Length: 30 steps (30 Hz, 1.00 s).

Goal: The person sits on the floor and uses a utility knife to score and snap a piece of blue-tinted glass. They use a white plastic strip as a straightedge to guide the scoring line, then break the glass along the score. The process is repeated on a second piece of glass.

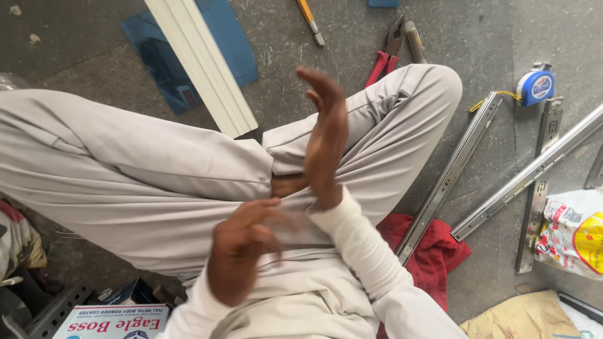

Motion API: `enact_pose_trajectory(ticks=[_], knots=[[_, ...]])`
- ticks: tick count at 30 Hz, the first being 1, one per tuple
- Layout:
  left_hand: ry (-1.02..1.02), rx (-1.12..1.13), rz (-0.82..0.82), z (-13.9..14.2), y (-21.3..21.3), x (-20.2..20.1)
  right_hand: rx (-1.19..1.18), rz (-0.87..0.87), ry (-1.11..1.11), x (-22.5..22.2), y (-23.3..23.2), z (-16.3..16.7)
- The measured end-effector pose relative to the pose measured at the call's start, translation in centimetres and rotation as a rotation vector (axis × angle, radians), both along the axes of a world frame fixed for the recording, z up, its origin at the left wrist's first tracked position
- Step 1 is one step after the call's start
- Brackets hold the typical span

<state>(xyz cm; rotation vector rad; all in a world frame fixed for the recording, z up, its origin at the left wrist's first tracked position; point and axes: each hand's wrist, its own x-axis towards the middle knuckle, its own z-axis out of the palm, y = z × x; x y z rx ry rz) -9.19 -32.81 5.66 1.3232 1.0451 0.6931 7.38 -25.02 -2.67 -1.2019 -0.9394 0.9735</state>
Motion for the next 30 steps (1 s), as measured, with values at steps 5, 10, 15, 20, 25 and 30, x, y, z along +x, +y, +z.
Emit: enact_pose_trajectory(ticks=[5,10,15,20,25,30], knots=[[0.417,0.347,-0.009,-2.9,2.8,-3.1,-0.158,0.001,-0.17,4.7,4.8,-5.3],[1.028,0.533,-0.064,-8.7,14.5,-4.0,-0.155,0.042,-1.085,6.3,11.5,-7.9],[1.205,0.102,-0.156,-13.3,19.8,-5.5,-0.135,0.031,-1.247,7.3,12.9,-10.4],[1.193,-0.036,-0.183,-16.1,19.5,-6.4,-0.199,0.08,-1.14,7.9,12.9,-12.3],[1.228,0.049,-0.191,-17.2,19.7,-6.5,-0.208,0.11,-1.023,8.4,13.3,-13.3],[1.254,0.065,-0.217,-17.4,19.6,-6.5,-0.245,0.177,-0.691,8.7,13.3,-13.9]])
